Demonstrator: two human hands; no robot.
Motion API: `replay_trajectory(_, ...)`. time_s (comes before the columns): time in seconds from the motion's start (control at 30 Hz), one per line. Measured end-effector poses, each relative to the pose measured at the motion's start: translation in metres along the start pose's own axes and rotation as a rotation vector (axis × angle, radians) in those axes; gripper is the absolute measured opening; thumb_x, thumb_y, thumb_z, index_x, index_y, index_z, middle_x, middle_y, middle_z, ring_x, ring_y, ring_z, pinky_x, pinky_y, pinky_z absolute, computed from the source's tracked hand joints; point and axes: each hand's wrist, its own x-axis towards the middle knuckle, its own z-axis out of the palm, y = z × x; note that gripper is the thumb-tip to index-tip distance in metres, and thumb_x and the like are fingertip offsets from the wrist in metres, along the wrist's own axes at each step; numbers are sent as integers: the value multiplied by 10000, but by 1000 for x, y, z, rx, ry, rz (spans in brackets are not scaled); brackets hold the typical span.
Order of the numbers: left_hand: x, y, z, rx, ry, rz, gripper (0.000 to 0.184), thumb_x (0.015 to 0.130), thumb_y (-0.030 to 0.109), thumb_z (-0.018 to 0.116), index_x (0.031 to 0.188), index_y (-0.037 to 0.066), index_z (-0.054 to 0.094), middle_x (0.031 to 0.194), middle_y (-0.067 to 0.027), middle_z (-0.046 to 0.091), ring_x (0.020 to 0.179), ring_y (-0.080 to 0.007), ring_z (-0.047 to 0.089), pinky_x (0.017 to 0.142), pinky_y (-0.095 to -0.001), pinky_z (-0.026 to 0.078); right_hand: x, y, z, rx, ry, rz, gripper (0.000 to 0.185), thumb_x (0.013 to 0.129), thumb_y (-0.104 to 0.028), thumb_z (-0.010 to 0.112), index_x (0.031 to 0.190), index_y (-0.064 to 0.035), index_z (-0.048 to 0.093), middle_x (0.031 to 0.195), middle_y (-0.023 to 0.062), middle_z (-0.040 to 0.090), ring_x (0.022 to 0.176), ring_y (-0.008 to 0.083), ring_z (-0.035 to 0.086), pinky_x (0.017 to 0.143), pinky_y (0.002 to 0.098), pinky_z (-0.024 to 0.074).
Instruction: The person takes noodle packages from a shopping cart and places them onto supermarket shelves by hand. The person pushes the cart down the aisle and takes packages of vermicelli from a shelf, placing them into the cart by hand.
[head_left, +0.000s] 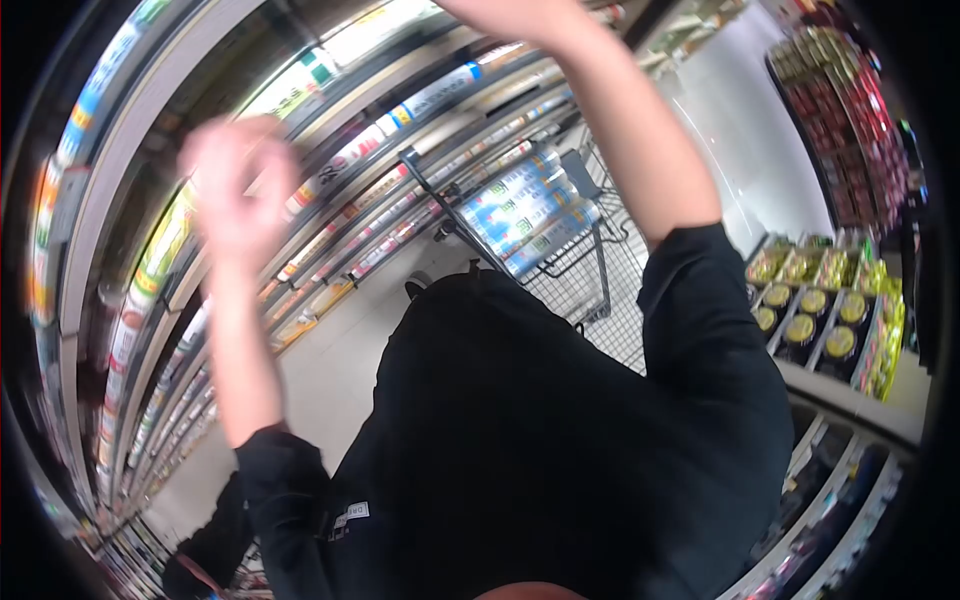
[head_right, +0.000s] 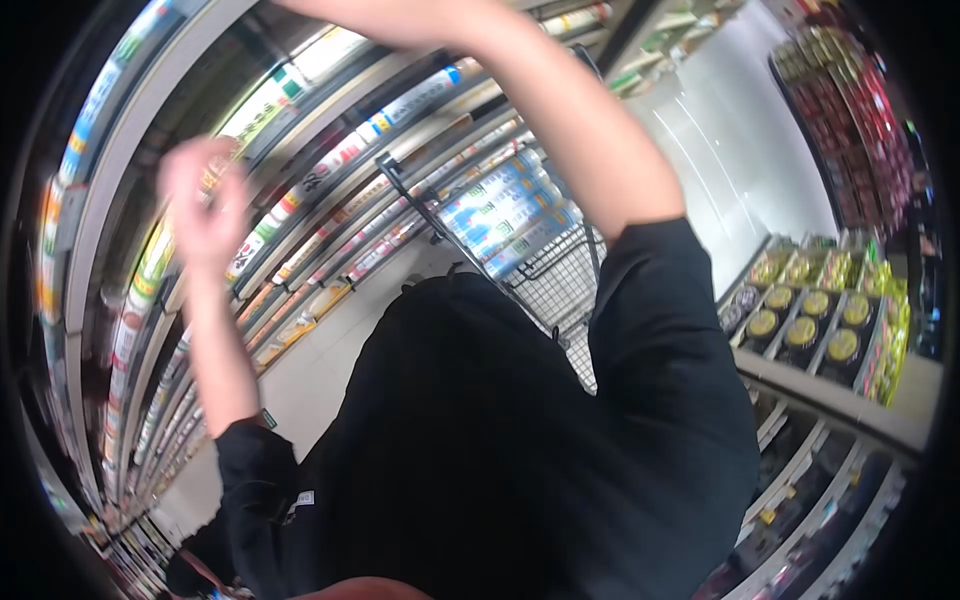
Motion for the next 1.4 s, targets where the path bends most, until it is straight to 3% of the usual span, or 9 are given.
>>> replay_trajectory(0.17, -125, 75, 176, -675, -689, -307, 219, 910, 156, 708, 1111, 71, 727, 1090, -144, 726, 1034, -314, 698, 929, -393, 543, -242, 111, 28, 39, -97, 1014, 374, 999, -344, 628, 1150, -7, 685, 951, 97, 719, 898, 162, 657, 865, 320, 531)
replay_trajectory(0.23, -177, 100, 230, -768, -788, -257, 274, 907, 218, 708, 1130, 60, 720, 1095, -155, 726, 1040, -336, 694, 921, -415, 545, -347, 154, 46, -284, -237, 1219, 465, 956, -379, 576, 1196, 1, 693, 1086, 235, 740, 1019, 383, 719, 916, 420, 554)
replay_trajectory(0.4, -220, 149, 290, -399, -1140, -122, 458, 850, 433, 713, 1134, 75, 678, 1128, -157, 731, 1108, -357, 661, 1001, -514, 460, -394, 109, 50, -468, -918, 1489, 758, 972, -583, 500, 1455, 0, 543, 1456, 235, 579, 1423, 371, 485, 1176, 516, 357)
replay_trajectory(0.5, -224, 171, 297, -329, -1222, -92, 561, 809, 447, 767, 1226, 88, 655, 1125, -153, 720, 1114, -357, 654, 984, -550, 435, -409, 123, 70, -539, -877, 1569, 873, 958, -650, 477, 1548, -12, 396, 1473, 195, 581, 1402, 356, 516, 1225, 573, 240)
replay_trajectory(0.7, -219, 184, 314, -328, -1371, -110, 542, 731, 487, 808, 1059, 60, 742, 1093, -160, 734, 1122, -347, 649, 970, -507, 457, -419, 110, 57, -524, -576, 1433, 832, 823, -628, 679, 1336, 19, 584, 1230, 279, 694, 1159, 414, 676, 988, 474, 544)
replay_trajectory(0.9, -223, 188, 318, -370, -1194, -208, 635, 698, 442, 820, 1177, 53, 667, 1146, -184, 710, 1123, -341, 664, 941, -519, 505, -402, 60, 60, -283, 271, 1166, 585, 765, -245, 854, 1187, -11, 523, 1087, 232, 596, 1049, 414, 598, 935, 470, 493)
replay_trajectory(1.03, -147, 167, 261, -1088, -1106, -595, 624, 787, 342, 863, 1249, 7, 610, 1093, -159, 704, 1000, -280, 698, 869, -435, 560, -303, -27, 35, -262, 156, 828, 555, 740, -141, 867, 1186, -32, 556, 1165, 189, 576, 1072, 394, 603, 944, 443, 501)
replay_trajectory(1.27, -81, 118, 174, -1237, -435, -499, 599, 792, 155, 894, 1301, 31, 603, 1242, -102, 684, 1138, -176, 658, 978, -356, 536, -206, -49, 19, 519, 9, 466, 925, 755, -150, 895, 1503, -21, 366, 1440, 206, 465, 1313, 359, 547, 1083, 421, 478)
replay_trajectory(1.4, -45, 86, 90, -1455, -219, -677, 566, 831, 38, 838, 1315, 40, 543, 1251, -85, 663, 1176, -183, 647, 1015, -359, 532, -161, -58, 22, 165, -386, 431, 800, 810, -229, 854, 1464, -23, 443, 1446, 225, 515, 1340, 367, 544, 1078, 428, 471)
